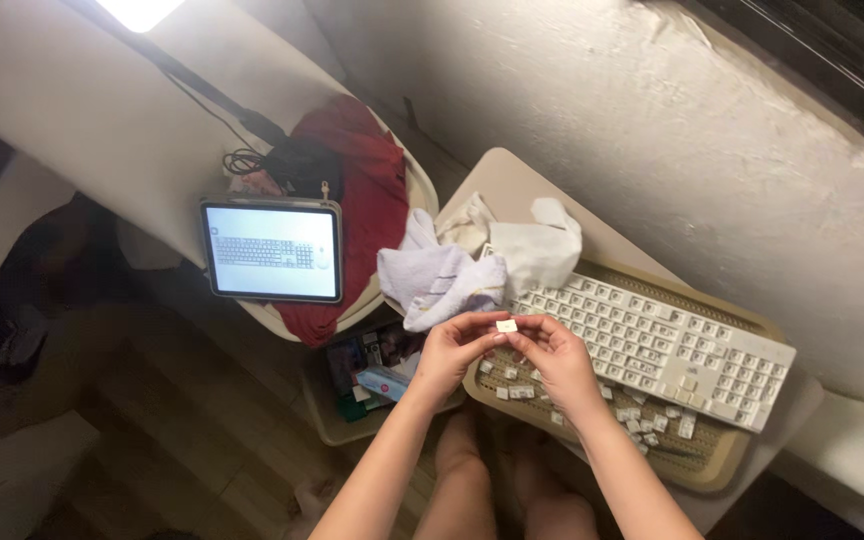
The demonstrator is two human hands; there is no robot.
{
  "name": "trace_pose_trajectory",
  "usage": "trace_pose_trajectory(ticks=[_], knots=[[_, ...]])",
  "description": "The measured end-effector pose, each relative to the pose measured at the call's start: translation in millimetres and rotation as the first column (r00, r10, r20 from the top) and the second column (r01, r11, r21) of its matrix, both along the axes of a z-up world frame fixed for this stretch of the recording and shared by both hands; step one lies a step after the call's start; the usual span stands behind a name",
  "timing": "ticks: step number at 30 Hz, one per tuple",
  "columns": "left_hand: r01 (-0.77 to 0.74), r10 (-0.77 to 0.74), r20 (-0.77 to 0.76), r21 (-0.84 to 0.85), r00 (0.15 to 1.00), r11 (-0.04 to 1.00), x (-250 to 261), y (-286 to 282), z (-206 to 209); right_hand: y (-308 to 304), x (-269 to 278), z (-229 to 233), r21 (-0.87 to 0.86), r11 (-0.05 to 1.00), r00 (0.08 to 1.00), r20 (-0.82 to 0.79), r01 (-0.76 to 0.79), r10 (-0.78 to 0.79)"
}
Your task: The person sits on the floor and cleans a white keyboard by removing keycaps, wiping them with a cloth, and placing them back. They also wipe the keyboard base and use a tablet as a reference.
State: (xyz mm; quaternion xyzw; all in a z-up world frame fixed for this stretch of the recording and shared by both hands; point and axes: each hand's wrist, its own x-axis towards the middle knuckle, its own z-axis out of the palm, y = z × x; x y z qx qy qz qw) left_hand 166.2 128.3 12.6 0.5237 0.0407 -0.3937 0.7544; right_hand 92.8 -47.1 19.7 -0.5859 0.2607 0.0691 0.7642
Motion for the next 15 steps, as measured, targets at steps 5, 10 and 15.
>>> trace_pose_trajectory(ticks=[5, 10, 15], knots=[[-0.138, 0.138, 0.052, -0.006, 0.989, 0.990, 10.6, -1.0, -12.0, -9.6, 23.6, -0.3, -0.114, 0.990, 0.968, -0.245, -0.086, 0.056], [-0.199, 0.195, 0.077, 0.052, 0.978, 0.979, 20.0, 3.7, -22.8, -55.9, 64.7, -19.7, -0.909, 0.395, 0.973, -0.197, -0.134, -0.122], [-0.244, 0.246, 0.038, -0.059, 0.969, 0.968, 31.4, 4.3, -25.6, -67.6, 93.8, -39.2, -0.880, 0.372, 0.923, -0.364, -0.296, -0.125]])
